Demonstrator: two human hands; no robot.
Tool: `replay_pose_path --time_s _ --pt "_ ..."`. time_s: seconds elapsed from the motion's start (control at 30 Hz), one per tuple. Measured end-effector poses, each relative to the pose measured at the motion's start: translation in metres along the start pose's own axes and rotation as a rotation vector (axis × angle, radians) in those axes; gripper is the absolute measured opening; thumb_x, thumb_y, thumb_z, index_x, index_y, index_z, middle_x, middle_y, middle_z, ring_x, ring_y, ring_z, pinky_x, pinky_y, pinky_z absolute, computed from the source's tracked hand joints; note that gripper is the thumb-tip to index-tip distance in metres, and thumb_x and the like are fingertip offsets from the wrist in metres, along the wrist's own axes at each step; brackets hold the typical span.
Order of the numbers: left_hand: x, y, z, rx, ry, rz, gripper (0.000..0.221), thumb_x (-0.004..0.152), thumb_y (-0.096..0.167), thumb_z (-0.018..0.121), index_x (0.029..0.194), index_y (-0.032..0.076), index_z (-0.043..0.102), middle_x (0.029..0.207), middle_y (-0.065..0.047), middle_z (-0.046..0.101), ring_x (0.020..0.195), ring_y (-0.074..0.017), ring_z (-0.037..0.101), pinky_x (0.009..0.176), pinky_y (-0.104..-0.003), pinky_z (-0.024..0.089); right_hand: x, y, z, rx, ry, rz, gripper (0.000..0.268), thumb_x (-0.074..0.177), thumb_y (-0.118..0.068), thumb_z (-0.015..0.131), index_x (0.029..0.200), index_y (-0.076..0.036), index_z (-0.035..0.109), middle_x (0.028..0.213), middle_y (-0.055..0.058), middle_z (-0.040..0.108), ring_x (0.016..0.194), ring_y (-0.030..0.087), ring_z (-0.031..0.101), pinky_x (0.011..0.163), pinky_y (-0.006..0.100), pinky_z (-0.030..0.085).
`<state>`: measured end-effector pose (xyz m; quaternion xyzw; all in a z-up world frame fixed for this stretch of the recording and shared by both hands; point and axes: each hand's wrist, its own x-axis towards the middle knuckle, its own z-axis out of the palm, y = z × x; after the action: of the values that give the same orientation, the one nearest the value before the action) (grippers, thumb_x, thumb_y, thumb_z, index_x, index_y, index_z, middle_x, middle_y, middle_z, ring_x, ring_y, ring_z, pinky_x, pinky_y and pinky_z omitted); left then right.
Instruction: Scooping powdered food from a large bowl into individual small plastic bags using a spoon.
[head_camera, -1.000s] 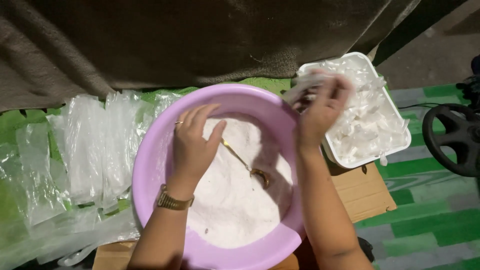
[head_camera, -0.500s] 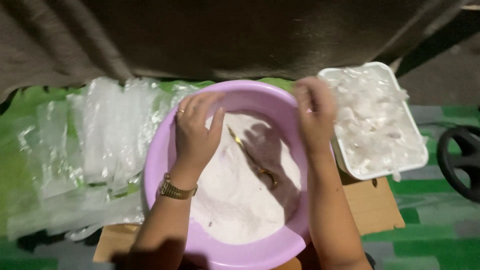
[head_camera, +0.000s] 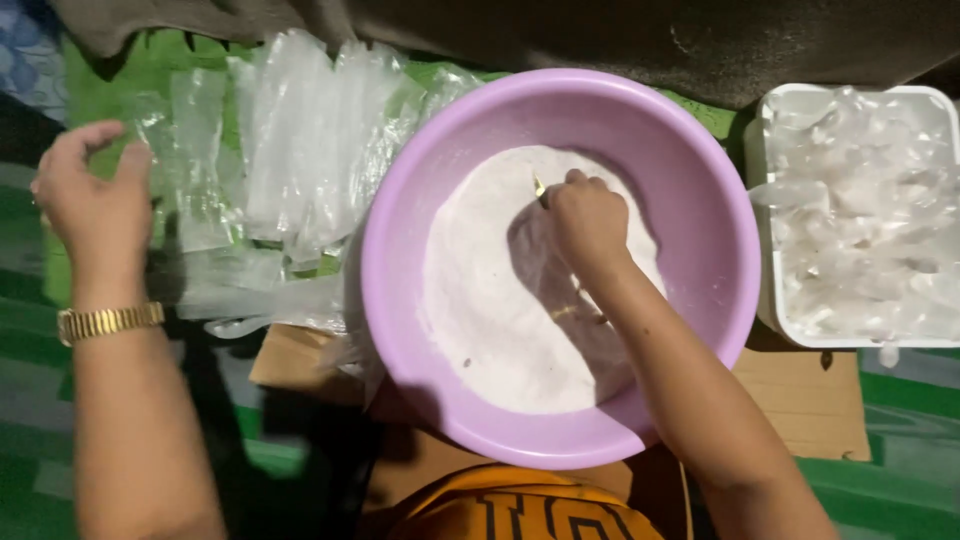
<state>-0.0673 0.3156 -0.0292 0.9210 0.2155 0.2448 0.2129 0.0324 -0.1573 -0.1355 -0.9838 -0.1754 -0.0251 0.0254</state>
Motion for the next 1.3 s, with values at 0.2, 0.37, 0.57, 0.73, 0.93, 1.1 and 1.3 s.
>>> replay_pose_path --time_s 0.2,0.37,0.57,0.73,0.93,1.1,1.3 --pt "0.032 -0.079 0.041 0.297 -0.237 -0.15 0.008 0.107 0.027 0.07 0.114 0.026 0.074 0.08 0.0 0.063 0.102 -0.0376 0.059 0.102 -0.065 0.027 0.003 0.003 0.024 -0.042 0.115 0.002 0.007 0.074 -0.008 0.062 0.073 -0.009 0.069 0.079 0.006 0.061 0.069 0.035 0.06 0.042 0.048 0.044" --pt "0.044 -0.062 0.072 0.443 -0.407 -0.283 0.033 0.102 0.035 0.064 0.128 0.014 0.069 0.117 -0.018 0.071 0.118 -0.0435 0.055 0.1 -0.06 0.029 0.004 -0.013 -0.072 0.354 -0.176 0.228 0.046 0.102 -0.048 0.056 0.08 -0.009 0.066 0.08 0.008 0.066 0.069 0.03 0.062 0.057 0.047 0.046" --pt "0.055 -0.052 0.094 0.274 -0.377 -0.526 0.066 0.099 0.056 0.061 0.142 0.007 0.054 0.14 -0.023 0.057 0.129 -0.0486 0.05 0.109 -0.062 0.021 -0.011 0.014 -0.101 0.865 0.118 0.102 0.009 0.104 -0.02 0.064 0.1 -0.012 0.061 0.075 0.002 0.067 0.066 0.013 0.062 0.066 0.03 0.044" --pt "0.069 -0.051 0.103 0.221 -0.362 -0.568 0.065 0.091 0.056 0.072 0.133 0.006 0.064 0.14 -0.018 0.06 0.129 -0.0461 0.051 0.113 -0.066 0.018 -0.011 0.013 -0.113 1.038 0.439 0.047 0.009 0.106 -0.008 0.064 0.097 -0.007 0.064 0.073 0.002 0.066 0.067 0.007 0.059 0.065 0.023 0.047" --pt "0.114 -0.037 0.11 -0.202 -0.153 -0.404 0.011 0.093 0.023 0.079 0.101 0.017 0.074 0.101 0.0 0.071 0.093 -0.0173 0.066 0.081 -0.036 0.056 -0.003 0.008 -0.104 1.42 0.472 0.126 0.01 0.11 -0.008 0.048 0.102 -0.008 0.042 0.076 0.012 0.062 0.051 0.017 0.058 0.046 0.026 0.051" --pt "0.116 0.103 0.062 -1.08 -0.402 -0.082 0.031 0.078 -0.005 0.067 0.101 0.014 0.059 0.085 0.001 0.064 0.075 -0.009 0.063 0.065 -0.018 0.053 0.007 -0.007 -0.051 1.386 0.058 0.235 0.013 0.105 -0.012 0.056 0.096 -0.014 0.047 0.064 0.006 0.065 0.051 0.016 0.065 0.046 0.028 0.054" --pt "0.043 0.238 0.063 -1.087 -0.566 0.283 0.023 0.096 -0.002 0.059 0.113 0.012 0.067 0.115 -0.004 0.073 0.095 -0.0108 0.07 0.082 -0.023 0.06 0.006 -0.017 -0.076 1.703 -0.036 0.505 0.014 0.1 -0.003 0.059 0.092 -0.007 0.048 0.066 0.016 0.067 0.057 0.032 0.071 0.052 0.039 0.06"
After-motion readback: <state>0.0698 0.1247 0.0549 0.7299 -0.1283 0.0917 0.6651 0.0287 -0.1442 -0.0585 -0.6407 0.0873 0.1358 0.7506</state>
